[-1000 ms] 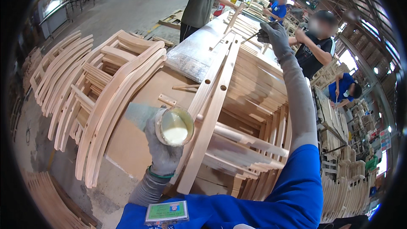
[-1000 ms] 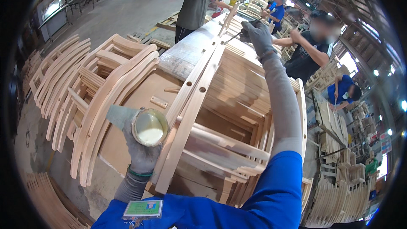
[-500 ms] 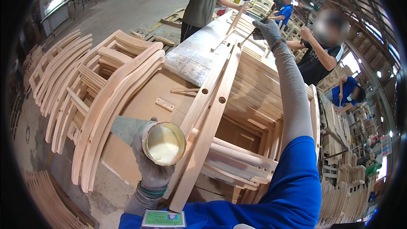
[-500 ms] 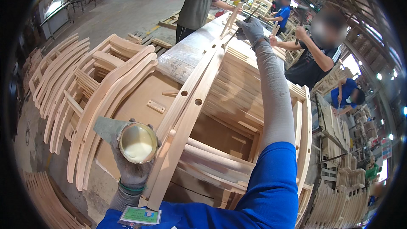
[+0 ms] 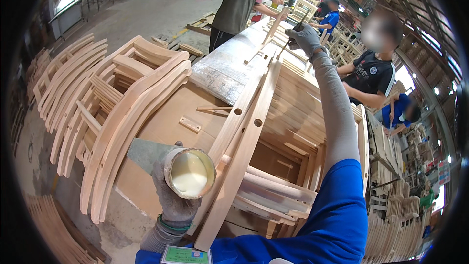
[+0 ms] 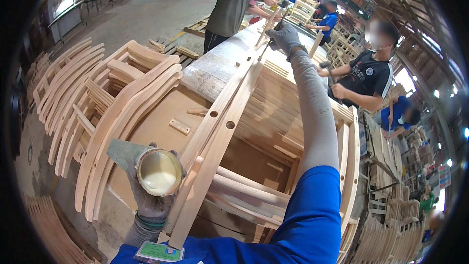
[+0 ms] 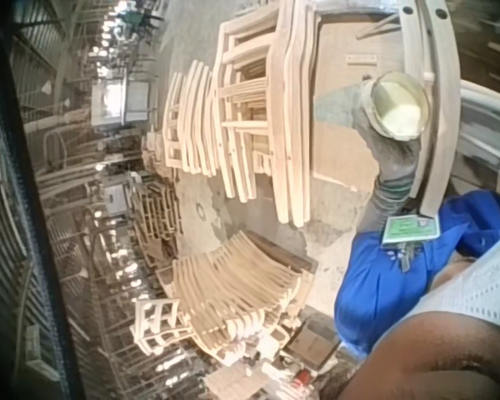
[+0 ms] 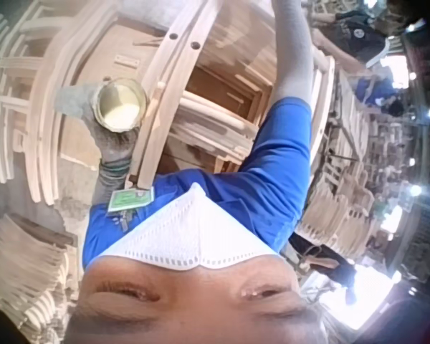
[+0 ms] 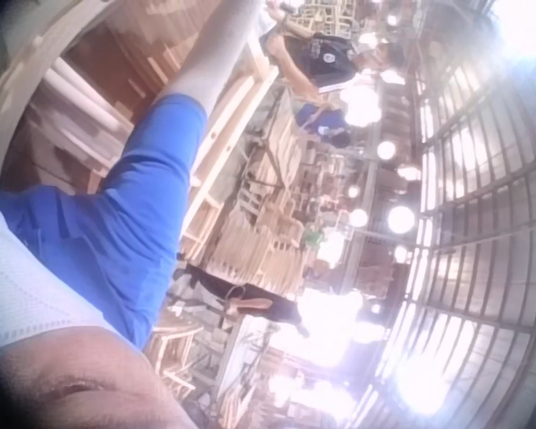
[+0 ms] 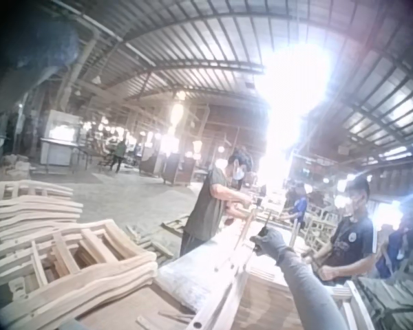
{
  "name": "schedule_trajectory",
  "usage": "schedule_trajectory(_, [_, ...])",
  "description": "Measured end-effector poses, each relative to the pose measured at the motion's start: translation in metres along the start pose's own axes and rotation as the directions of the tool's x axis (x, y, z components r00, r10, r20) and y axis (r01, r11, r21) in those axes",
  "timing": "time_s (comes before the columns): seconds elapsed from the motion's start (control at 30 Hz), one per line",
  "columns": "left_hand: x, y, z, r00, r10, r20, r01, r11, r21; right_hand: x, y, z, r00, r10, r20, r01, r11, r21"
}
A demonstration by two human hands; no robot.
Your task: The person applies a liquid finish to wooden chair frames using a brush and container. They dip the brush into the container and coat the chair surfaces, then reposition the chair to access different sides before continuing to apply the finish.
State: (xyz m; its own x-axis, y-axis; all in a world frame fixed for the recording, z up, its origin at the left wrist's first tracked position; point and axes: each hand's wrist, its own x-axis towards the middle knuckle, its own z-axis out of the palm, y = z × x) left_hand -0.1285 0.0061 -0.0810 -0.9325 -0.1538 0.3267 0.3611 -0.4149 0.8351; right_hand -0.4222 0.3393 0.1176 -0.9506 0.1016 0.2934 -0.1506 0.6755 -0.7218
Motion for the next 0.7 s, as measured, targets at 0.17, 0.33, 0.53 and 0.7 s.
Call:
schedule_trajectory(0.17, [0.006, 0.017, 0.008, 0.935, -0.324, -0.146, 0.224, 0.857, -0.465, 0.003, -0.001, -0.003, 0.983, -0.014, 0.185, 0.003, 0.998, 0.057])
schedule_trajectory(0.33, [0.008, 0.017, 0.005, 0.895, -0.428, -0.128, 0.272, 0.749, -0.604, 0.003, -0.003, -0.003, 0.982, -0.013, 0.187, 0.013, 1.0, -0.002])
schedule_trajectory(0.53, [0.004, 0.016, 0.013, 0.977, -0.179, -0.113, 0.146, 0.958, -0.247, -0.003, -0.002, 0.0, 0.997, -0.021, 0.074, 0.012, 0.993, 0.116])
schedule_trajectory(0.7, [0.002, 0.006, -0.005, 0.978, 0.119, 0.169, -0.144, 0.979, 0.146, -0.015, -0.003, -0.005, 0.993, -0.026, 0.119, 0.023, 0.999, 0.026])
